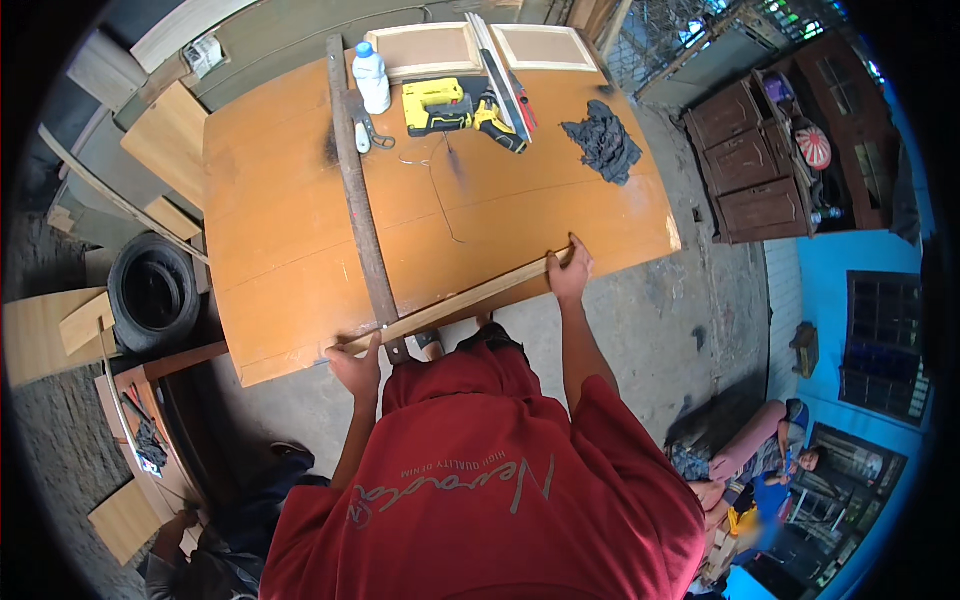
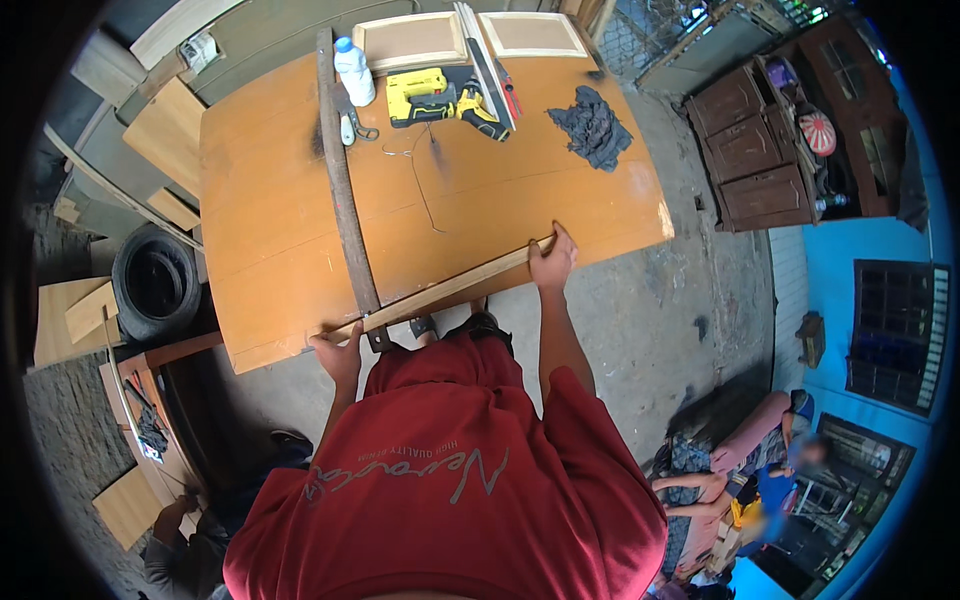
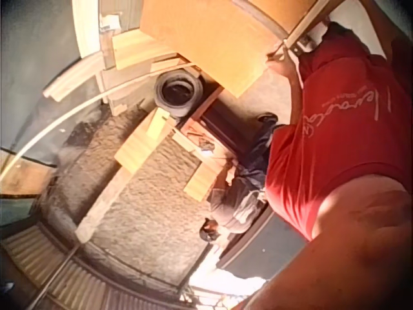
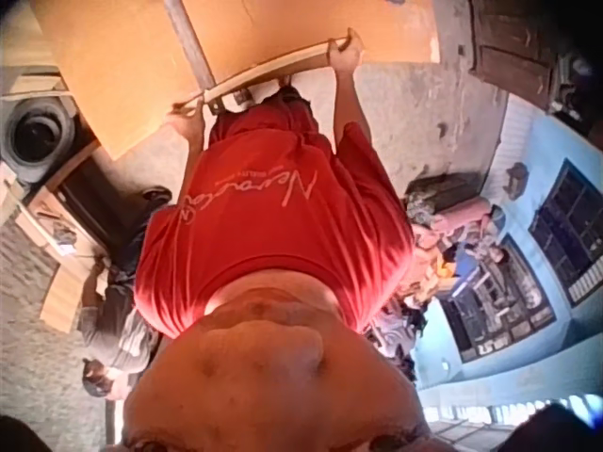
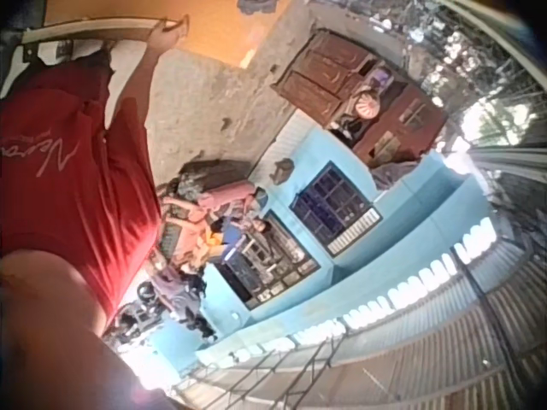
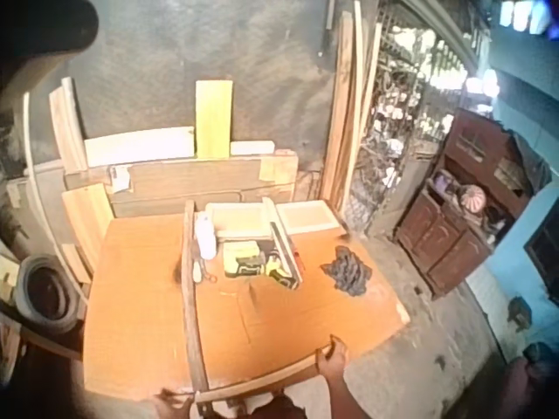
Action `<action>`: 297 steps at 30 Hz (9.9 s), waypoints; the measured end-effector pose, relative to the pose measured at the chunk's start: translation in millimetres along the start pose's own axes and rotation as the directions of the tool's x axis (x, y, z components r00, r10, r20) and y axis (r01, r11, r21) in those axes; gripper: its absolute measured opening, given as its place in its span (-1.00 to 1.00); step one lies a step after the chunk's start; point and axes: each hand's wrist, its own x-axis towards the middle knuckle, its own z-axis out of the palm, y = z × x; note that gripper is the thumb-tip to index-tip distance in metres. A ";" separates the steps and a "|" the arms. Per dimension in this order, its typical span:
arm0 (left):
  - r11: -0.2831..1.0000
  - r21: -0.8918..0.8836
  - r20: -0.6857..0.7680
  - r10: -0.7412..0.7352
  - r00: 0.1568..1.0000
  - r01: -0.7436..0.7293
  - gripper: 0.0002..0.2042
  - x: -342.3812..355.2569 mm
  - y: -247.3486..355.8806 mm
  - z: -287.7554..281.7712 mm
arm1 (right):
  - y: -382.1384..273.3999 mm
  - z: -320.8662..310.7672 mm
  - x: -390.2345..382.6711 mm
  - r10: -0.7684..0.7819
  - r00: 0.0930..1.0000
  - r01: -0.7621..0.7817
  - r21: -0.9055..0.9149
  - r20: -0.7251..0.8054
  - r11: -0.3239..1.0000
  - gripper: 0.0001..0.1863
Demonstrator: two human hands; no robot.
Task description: Measuring and sawing a piece of wood.
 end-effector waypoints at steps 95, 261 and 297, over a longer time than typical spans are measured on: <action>0.914 0.344 0.175 0.165 0.971 -0.217 -0.19 -12.5 144.1 150.1 | 39.6 -169.6 281.5 0.245 0.946 -0.306 0.836 0.212 0.455 -0.82; 0.805 0.470 0.154 0.329 0.932 -0.362 -0.32 -9.0 137.7 156.9 | 90.9 -60.0 71.6 -0.498 0.845 0.508 -0.002 0.194 0.862 -0.53; 0.884 0.391 0.121 0.228 0.966 -0.258 -0.16 -12.5 147.0 149.3 | -2.1 -10.7 -8.7 -0.536 0.774 0.541 0.088 0.336 0.836 -0.48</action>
